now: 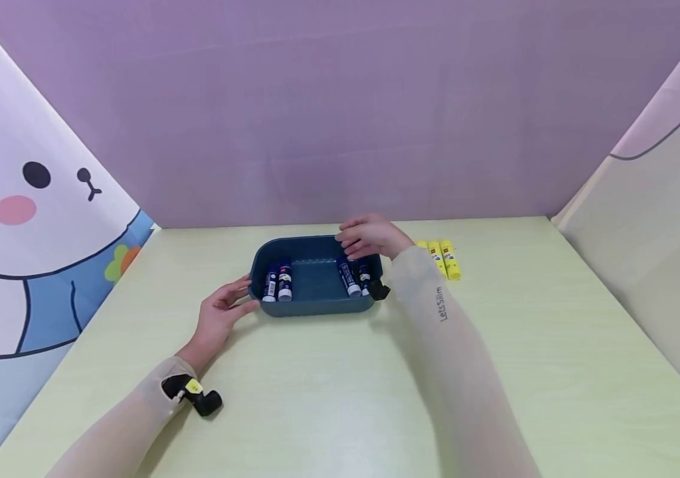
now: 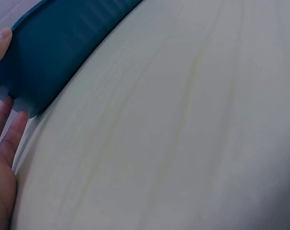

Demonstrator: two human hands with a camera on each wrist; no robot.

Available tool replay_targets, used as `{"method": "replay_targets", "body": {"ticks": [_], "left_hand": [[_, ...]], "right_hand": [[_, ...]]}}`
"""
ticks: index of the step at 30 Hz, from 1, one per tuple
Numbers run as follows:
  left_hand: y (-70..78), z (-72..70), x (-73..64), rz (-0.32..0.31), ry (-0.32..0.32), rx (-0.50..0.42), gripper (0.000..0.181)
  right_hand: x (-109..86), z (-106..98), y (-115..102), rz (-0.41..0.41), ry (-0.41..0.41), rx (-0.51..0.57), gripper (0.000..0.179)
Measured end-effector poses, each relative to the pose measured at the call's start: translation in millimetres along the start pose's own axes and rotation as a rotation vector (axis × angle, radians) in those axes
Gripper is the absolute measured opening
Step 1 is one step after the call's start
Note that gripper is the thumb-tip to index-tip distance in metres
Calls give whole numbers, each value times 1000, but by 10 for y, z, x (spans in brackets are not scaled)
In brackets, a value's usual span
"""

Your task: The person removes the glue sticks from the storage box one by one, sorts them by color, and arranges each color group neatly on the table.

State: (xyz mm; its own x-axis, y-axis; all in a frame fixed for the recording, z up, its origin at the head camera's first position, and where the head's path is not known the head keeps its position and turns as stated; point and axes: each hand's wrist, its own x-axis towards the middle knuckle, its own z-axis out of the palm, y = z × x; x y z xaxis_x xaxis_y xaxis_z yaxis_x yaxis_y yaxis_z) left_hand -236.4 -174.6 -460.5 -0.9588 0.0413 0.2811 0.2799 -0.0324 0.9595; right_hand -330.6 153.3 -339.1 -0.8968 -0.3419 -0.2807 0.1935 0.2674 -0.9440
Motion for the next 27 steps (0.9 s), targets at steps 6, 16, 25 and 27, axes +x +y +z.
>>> {"method": "replay_targets", "body": {"ticks": [6,16,25,27], "left_hand": [[-7,-14,17,12,-1,-8,46],[7,-9,12,-12,-2,22,45],[5,-21,11,2,-9,28,45],[1,-28,10,6,-10,27,45]], "right_hand": [[101,199,-1,-3,-37,56,47],[300,506,101,56,-80,233,48],[390,820,156,178,-136,237,49],[410,883,157,197,-138,230,48]]}}
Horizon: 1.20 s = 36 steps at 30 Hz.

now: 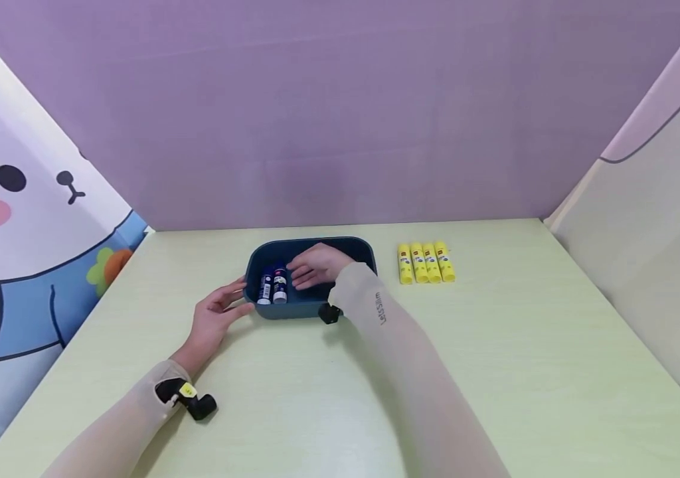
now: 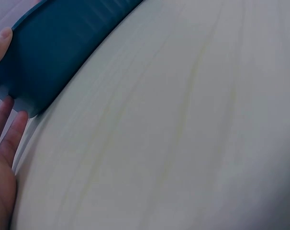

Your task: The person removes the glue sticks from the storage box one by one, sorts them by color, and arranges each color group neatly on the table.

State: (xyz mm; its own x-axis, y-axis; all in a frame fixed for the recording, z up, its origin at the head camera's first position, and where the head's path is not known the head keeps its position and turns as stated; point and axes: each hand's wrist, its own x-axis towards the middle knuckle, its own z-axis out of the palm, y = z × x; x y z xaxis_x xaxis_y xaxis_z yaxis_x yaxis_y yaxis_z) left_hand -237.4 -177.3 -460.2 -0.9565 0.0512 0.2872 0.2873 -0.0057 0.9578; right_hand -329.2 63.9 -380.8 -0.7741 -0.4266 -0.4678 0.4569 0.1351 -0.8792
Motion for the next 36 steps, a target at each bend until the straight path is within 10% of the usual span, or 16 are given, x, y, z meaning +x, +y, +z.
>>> {"method": "replay_targets", "body": {"ticks": [15,36], "left_hand": [[-35,-7,8,22,-6,-1,45],[-11,-8,2,19,-4,-20,46]], "right_hand": [[117,231,73,75,-13,-60,31],[84,421,107,-8,32,-161,81]]}}
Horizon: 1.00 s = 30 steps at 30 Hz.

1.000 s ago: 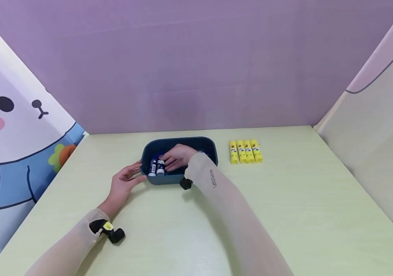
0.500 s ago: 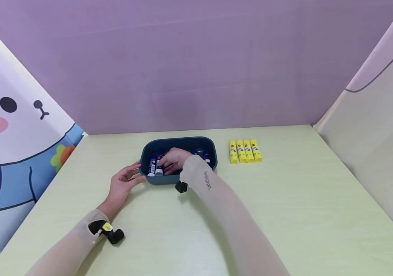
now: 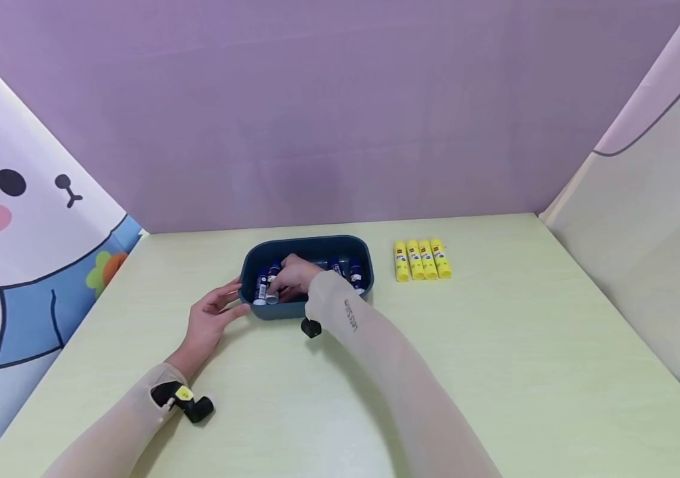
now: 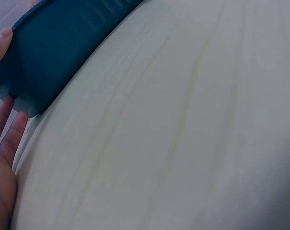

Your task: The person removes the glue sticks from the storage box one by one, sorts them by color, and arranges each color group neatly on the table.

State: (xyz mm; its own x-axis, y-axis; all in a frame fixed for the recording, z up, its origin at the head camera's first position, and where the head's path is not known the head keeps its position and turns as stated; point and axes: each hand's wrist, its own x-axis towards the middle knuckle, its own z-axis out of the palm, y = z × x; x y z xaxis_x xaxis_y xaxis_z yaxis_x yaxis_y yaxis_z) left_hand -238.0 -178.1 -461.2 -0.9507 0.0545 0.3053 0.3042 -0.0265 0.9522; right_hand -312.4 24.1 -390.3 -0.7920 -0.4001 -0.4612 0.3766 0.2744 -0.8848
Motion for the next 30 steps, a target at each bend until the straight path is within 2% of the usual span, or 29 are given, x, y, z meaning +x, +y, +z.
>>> {"method": "replay_targets", "body": {"ticks": [12,23,30], "left_hand": [[4,-7,-4,-19,-7,7,45],[21,30,-25,-11,4,-2,45],[26,11,-11,-14,7,10,46]], "right_hand": [[11,-55,-6,-5,-51,79,89],[-54,-193,-59,-31,-85,112,83],[-141,-290,-121,-89,-115,139,85]]}}
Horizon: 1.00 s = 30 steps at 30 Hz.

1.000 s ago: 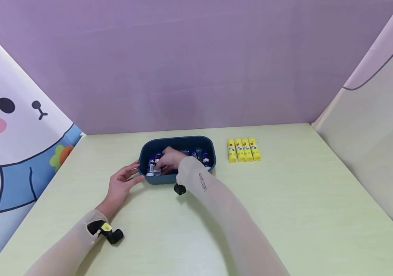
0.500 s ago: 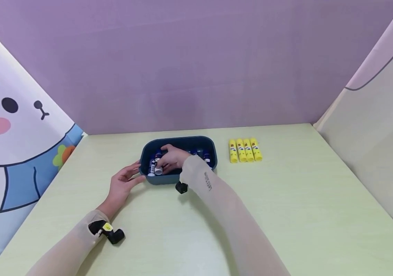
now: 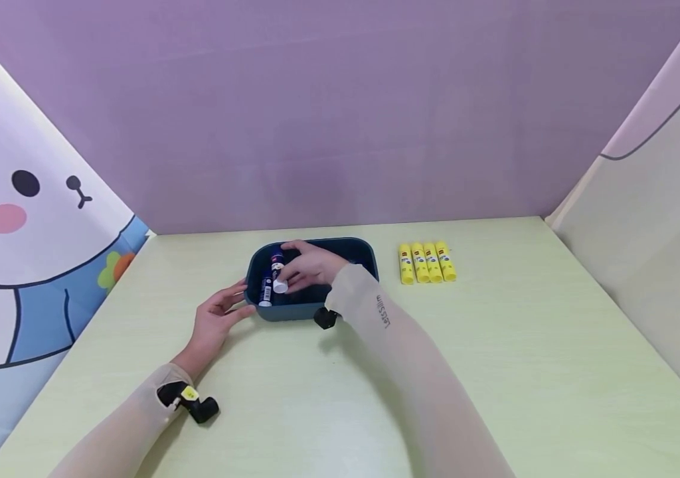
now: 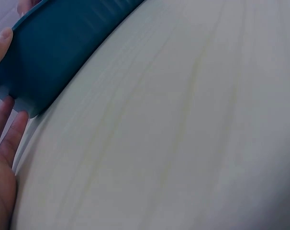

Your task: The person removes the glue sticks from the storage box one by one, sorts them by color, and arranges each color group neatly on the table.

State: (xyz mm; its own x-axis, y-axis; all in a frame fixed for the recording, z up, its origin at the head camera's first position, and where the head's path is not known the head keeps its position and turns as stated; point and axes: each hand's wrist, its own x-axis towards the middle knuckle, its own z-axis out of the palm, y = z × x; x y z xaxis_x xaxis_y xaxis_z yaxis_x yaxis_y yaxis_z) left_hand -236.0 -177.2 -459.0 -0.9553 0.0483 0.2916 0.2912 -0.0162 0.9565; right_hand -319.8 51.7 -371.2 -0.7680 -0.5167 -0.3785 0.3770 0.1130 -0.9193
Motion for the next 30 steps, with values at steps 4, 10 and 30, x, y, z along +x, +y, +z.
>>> {"method": "replay_targets", "body": {"ticks": [4,10,30], "left_hand": [[5,5,8,-17,-2,7,46],[17,7,16,-49,-5,22,45],[-14,18,15,2,-1,-6,46]], "right_hand": [[-86,-50,-47,-47,-13,-23,82],[-206,-127,-96,-104,-24,-20,80],[-591,-354,-128,-202,-55,-67,83]]}}
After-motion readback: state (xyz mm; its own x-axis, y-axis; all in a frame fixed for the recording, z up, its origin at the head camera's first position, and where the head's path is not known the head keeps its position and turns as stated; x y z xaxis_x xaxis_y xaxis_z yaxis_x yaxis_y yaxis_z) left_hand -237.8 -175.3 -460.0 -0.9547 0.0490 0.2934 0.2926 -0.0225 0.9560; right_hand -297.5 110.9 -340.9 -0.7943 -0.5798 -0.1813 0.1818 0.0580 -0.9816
